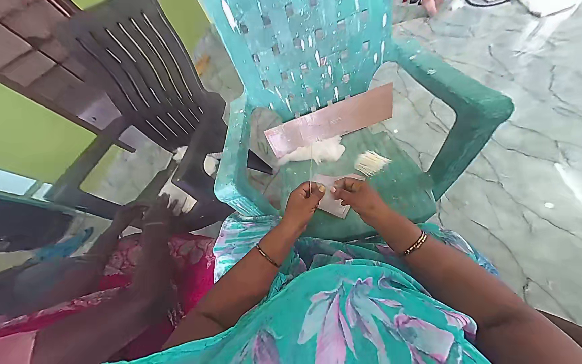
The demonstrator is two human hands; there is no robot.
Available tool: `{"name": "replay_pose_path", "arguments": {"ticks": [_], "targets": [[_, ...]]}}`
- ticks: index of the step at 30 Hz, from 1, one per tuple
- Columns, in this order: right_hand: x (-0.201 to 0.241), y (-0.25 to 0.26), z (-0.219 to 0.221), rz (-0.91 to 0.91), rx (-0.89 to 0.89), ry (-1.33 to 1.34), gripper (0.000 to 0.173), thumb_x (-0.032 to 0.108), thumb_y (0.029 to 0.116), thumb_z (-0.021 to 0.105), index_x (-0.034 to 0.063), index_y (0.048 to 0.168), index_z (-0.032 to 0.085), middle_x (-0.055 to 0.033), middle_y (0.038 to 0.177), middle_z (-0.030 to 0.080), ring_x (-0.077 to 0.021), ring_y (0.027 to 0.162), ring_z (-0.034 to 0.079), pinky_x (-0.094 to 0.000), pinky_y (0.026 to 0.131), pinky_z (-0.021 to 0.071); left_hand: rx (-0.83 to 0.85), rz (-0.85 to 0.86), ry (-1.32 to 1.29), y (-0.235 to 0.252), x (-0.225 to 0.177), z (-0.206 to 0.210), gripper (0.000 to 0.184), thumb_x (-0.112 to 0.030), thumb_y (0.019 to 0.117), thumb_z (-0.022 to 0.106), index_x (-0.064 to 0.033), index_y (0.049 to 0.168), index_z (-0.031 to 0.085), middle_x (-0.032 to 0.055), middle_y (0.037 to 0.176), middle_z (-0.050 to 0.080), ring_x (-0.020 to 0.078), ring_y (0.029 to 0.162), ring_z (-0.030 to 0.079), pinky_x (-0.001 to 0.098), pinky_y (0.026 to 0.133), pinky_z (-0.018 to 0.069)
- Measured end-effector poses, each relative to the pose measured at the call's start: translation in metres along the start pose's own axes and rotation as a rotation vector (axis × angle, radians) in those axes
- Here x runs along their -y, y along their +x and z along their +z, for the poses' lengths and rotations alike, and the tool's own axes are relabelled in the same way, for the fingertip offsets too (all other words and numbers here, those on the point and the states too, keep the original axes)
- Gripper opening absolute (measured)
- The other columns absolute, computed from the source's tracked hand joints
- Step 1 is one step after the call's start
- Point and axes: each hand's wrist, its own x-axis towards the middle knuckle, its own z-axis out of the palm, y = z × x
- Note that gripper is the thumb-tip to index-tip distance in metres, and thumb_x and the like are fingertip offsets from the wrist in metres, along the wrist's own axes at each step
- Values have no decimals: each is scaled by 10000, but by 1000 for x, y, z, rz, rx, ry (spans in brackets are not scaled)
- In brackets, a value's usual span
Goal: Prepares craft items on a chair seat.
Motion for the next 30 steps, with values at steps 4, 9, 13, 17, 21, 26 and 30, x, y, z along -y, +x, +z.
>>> {"name": "replay_pose_path", "arguments": {"ticks": [4,9,13,17,21,26,30], "targets": [[-3,24,17,81,-59,34,58,90,1005,638,38,1014,660,-13,844,643,-70,736,596,-243,677,511,-37,-37,-4,10,14,-25,67,-163,1036,610,-108,999,616,-26,783,538,39,609,456,198,560,396],[3,78,6,136,-206,15,114,139,1026,609,44,1076,647,-15,897,633,-85,783,602,-271,702,516,-150,-192,-188,35,18,-48,106,-188,1054,586,-108,986,601,-27,754,516,39,556,428,179,513,382],[1,150,-5,34,-260,-300,186,99,1020,579,-5,1150,664,-102,993,665,-157,844,609,-367,766,512,-147,-226,-253,48,18,-50,91,-170,1062,568,-86,1041,600,-10,781,526,50,572,442,190,532,397],[-14,208,-7,25,-232,-677,292,165,1014,621,22,1265,655,-187,1141,722,-336,1046,690,-566,943,504,-139,-260,-278,54,18,-48,119,-176,1066,561,-74,1073,622,6,792,543,58,576,459,192,535,403],[-16,214,-14,-114,-335,-817,357,202,985,660,-12,1271,651,-294,1250,614,-446,1139,609,-599,966,485,-136,-274,-254,60,21,-54,143,-196,1066,566,-72,1087,635,14,815,563,64,587,470,198,546,414],[10,146,-3,-160,-153,-690,311,193,1022,606,0,1257,675,-240,1254,643,-353,1101,647,-520,959,512,-39,-277,-234,61,18,-54,170,-127,1034,610,-82,1198,621,2,832,585,45,590,470,186,534,398],[17,89,10,121,136,-314,333,206,1038,591,46,1329,618,-72,1137,685,-115,978,627,-331,853,515,133,-220,-177,55,22,-48,357,-60,988,658,-73,1330,553,10,777,623,31,586,504,170,529,400]]}}
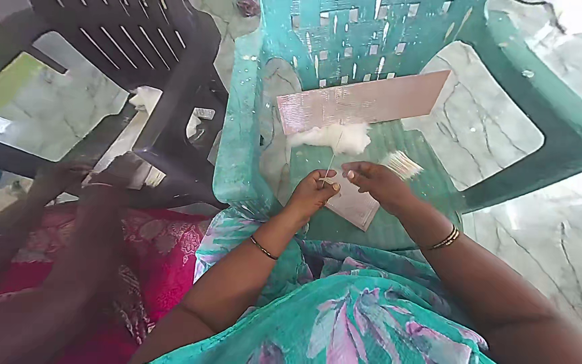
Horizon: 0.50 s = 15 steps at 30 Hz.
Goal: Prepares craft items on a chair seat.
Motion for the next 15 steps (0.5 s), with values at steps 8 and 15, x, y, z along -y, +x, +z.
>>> {"name": "replay_pose_path", "arguments": {"ticks": [8,15], "targets": [[-23,-39,9,122,73,242,220,35,1002,611,69,1216,646,-14,994,684,-56,785,622,-217,671,512,171,104,168,-16,13,6,380,10,967,645,-78,1322,543,-10,790,645,5,588,489,157,537,380],[-15,-56,4,108,-95,207,285,215,1081,514,98,1324,605,-72,1216,656,-123,939,640,-305,771,512,230,206,247,-20,15,5,429,-31,987,615,-48,1401,507,-16,863,672,-3,658,538,163,593,433]]}}
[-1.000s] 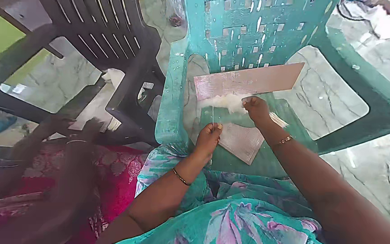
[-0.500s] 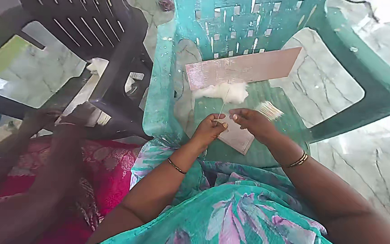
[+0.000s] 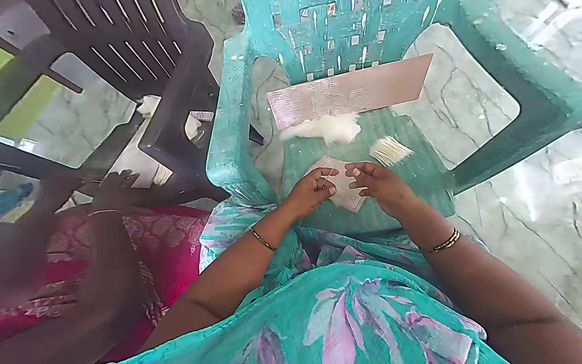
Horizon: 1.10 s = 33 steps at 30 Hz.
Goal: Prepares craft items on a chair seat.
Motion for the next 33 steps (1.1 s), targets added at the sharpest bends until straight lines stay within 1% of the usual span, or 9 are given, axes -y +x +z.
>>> {"name": "replay_pose_path", "arguments": {"ticks": [5,9,11,14,17,20,27,31,33], "targets": [[-6,-11,8,-126,76,-100,321,91,986,666,29,1298,624,-77,1083,692,-90,873,646,-277,794,546,31,90,113,0,2,0,476,-19,958,665,-11,1404,498,8,878,687,16,721,601,192,698,513],[-11,-10,9,-68,82,-49,65,13,952,679,18,1015,693,-24,849,682,-64,738,609,-240,698,516,4,90,153,-3,0,3,524,-35,935,704,-3,1413,492,21,905,683,30,719,600,201,696,517],[-12,-9,8,-65,47,1,42,16,966,658,26,998,684,-1,811,654,-51,696,577,-224,659,495,-44,46,112,-6,-2,5,530,-51,932,712,6,1412,495,36,980,680,37,760,607,200,713,521],[-12,-9,9,-55,-2,60,51,29,982,642,40,1021,674,0,837,649,-51,706,574,-217,656,488,-92,-51,33,-13,-4,9,370,-63,954,686,0,1303,577,21,978,666,37,811,611,217,759,529],[-13,-7,10,-55,-26,88,82,25,983,634,41,1055,672,3,849,646,-43,704,571,-210,651,486,-138,-100,20,-15,-2,16,91,-101,1000,644,-34,1058,661,-23,797,603,16,650,506,185,607,428],[-14,-4,9,-55,5,16,107,64,996,632,33,1088,678,-4,867,651,-44,732,563,-222,687,474,-153,-107,10,-11,2,16,73,-95,1005,634,-29,1015,662,-29,774,592,13,632,495,180,595,417],[-28,14,12,-17,-64,-185,154,151,1040,600,4,1048,646,-80,876,614,-136,779,573,-342,740,491,-188,-183,215,-6,7,14,148,-161,1024,629,-20,1043,669,42,840,612,102,734,548,304,710,476],[-42,29,11,-148,-131,-515,239,206,1010,647,-10,1080,721,-209,1170,659,-399,1169,561,-641,960,406,-178,-276,415,-4,6,15,282,-226,1050,606,6,1209,626,163,1035,683,267,939,659,479,876,532],[-44,27,13,-187,-178,-641,262,243,1019,638,4,1094,713,-232,1286,611,-486,1268,480,-718,929,369,-160,-320,495,-4,5,16,375,-260,1076,554,21,1324,570,213,1171,667,328,1088,652,523,975,510]]}}
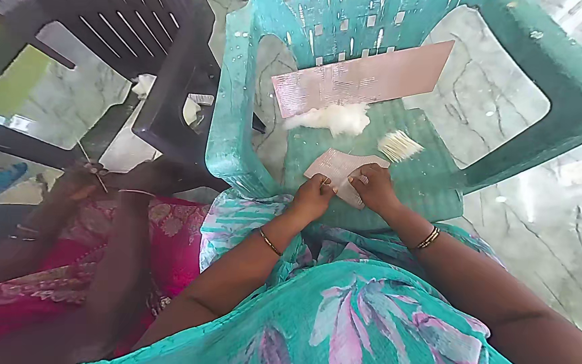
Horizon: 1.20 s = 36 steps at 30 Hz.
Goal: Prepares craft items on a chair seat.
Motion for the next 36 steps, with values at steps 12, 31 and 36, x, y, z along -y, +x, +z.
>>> {"name": "replay_pose_path", "arguments": {"ticks": [12,31,36], "targets": [[-13,12,-5,116,-63,-175,481,299,929,749,95,1348,631,-237,1420,538,-512,1328,439,-728,945,371,89,-56,100,-5,-5,-1,255,-136,1080,506,-5,1275,605,199,1159,667,316,1055,668,512,954,530],[-36,-19,-27,-425,536,-593,689,474,1084,366,88,1639,234,-89,1717,195,-247,1596,129,-706,1205,-14,204,-46,254,-6,-9,6,268,-195,1068,530,-1,1203,656,179,1118,679,317,1067,663,522,965,521],[-40,-45,-58,-417,611,-648,644,459,1082,369,135,1632,283,-53,1705,248,-234,1587,175,-718,1198,1,318,-12,234,-12,-17,8,287,-183,1080,499,9,1241,641,188,1144,679,307,1100,656,501,992,506]]}}
